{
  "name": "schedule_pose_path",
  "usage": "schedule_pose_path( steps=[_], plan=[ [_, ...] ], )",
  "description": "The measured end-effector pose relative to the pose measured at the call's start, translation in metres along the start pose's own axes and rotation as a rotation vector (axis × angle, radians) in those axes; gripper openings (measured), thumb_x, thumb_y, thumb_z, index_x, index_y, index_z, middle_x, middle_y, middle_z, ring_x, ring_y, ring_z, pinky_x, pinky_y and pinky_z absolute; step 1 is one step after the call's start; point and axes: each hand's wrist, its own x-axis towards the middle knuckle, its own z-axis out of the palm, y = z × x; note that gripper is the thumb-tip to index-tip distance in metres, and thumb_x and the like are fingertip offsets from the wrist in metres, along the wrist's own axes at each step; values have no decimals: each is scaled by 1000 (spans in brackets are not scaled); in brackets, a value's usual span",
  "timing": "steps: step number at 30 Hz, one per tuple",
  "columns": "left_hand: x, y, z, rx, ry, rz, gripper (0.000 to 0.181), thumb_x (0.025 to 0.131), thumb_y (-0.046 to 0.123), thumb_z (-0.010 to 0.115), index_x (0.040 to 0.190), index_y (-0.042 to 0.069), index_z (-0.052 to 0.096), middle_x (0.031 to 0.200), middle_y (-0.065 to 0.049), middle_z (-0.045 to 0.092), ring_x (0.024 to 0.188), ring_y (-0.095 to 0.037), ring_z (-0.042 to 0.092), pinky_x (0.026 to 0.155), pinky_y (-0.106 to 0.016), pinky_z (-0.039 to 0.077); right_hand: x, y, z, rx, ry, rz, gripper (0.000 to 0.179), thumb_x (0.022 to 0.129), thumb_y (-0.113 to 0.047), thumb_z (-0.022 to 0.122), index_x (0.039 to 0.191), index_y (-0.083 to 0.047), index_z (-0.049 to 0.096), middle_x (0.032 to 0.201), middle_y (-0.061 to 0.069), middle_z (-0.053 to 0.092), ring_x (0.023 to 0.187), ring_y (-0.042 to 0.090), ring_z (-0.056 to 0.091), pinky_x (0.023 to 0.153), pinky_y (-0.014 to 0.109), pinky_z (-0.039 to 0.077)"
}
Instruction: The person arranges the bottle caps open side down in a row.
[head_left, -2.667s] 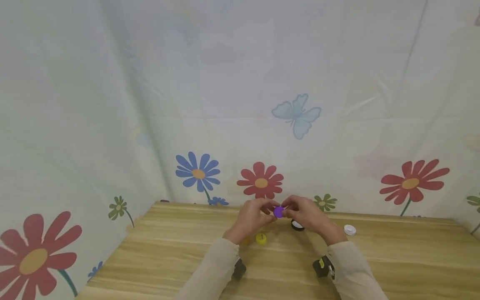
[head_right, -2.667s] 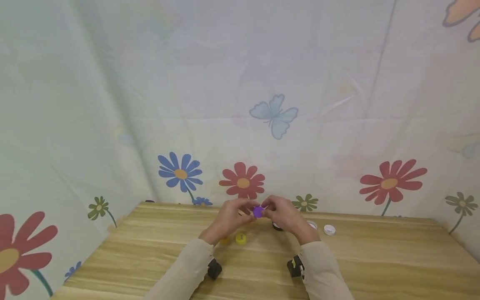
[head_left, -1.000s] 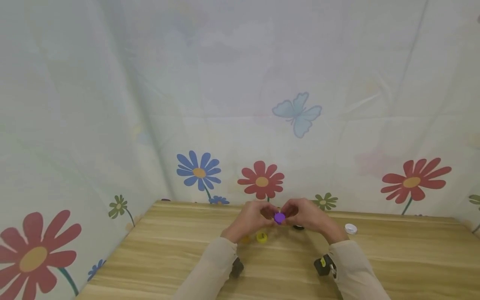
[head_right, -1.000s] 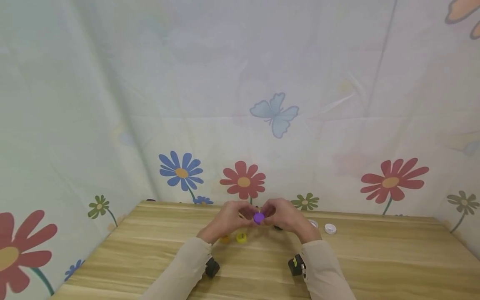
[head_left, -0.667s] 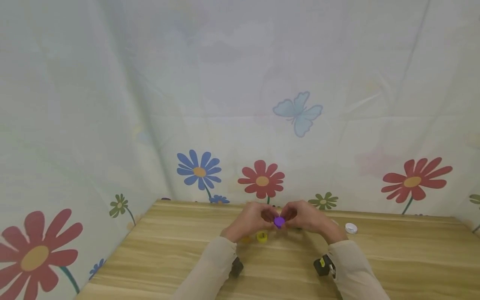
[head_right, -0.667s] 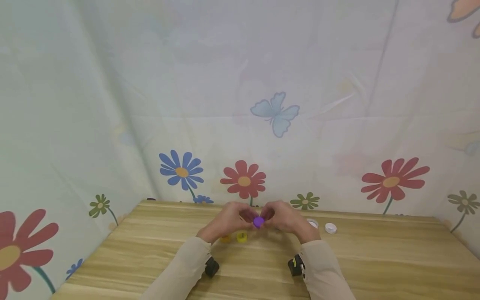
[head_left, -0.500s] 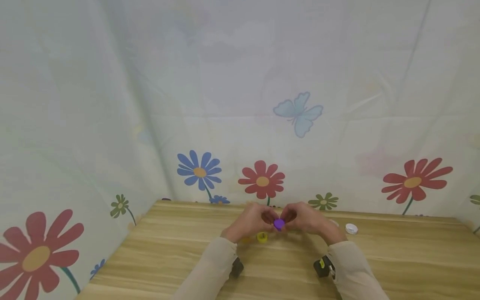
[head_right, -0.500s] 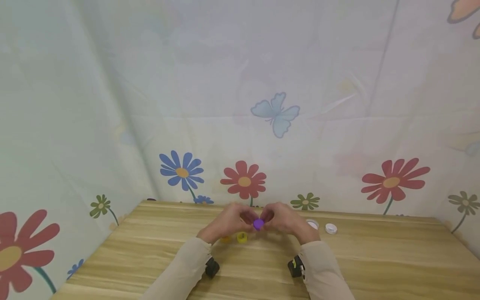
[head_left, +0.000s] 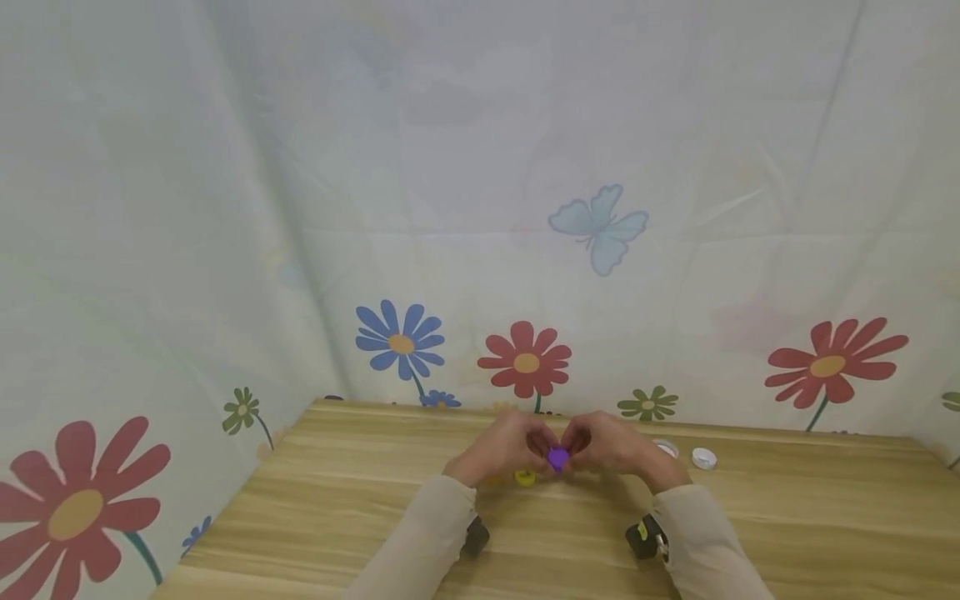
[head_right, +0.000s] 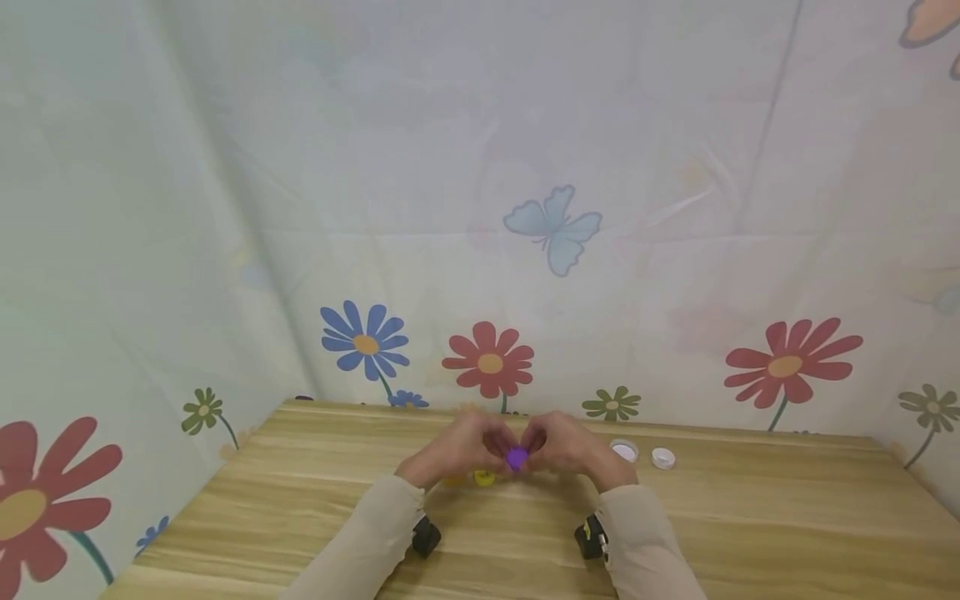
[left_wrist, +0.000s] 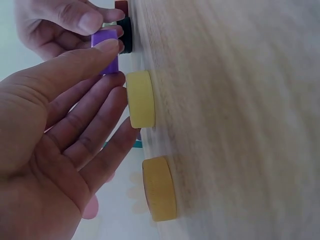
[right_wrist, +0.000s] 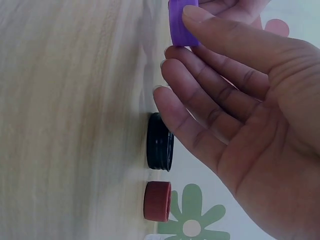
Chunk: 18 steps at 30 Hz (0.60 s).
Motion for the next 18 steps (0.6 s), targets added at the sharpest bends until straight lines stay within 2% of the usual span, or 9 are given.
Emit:
schedule_pose_path(
  steps=[8,18],
  plan=[
    [0,0,3,39,-22,-11,22,86,-1,87,106,6,80,92,4,77,83,-5,70,80,-21,57,0,5,4,9,-16,5,22,82,-1,86,100,-3,73,90,0,71,84,15,64,76,33,57],
    [-2,2,4,37,-31,-1,22,84,-3,88,104,3,81,90,1,78,81,-6,71,78,-21,57,-2,7,5,42,-17,-8,23,81,2,85,100,0,73,89,1,71,82,15,64,73,32,56]
  ],
)
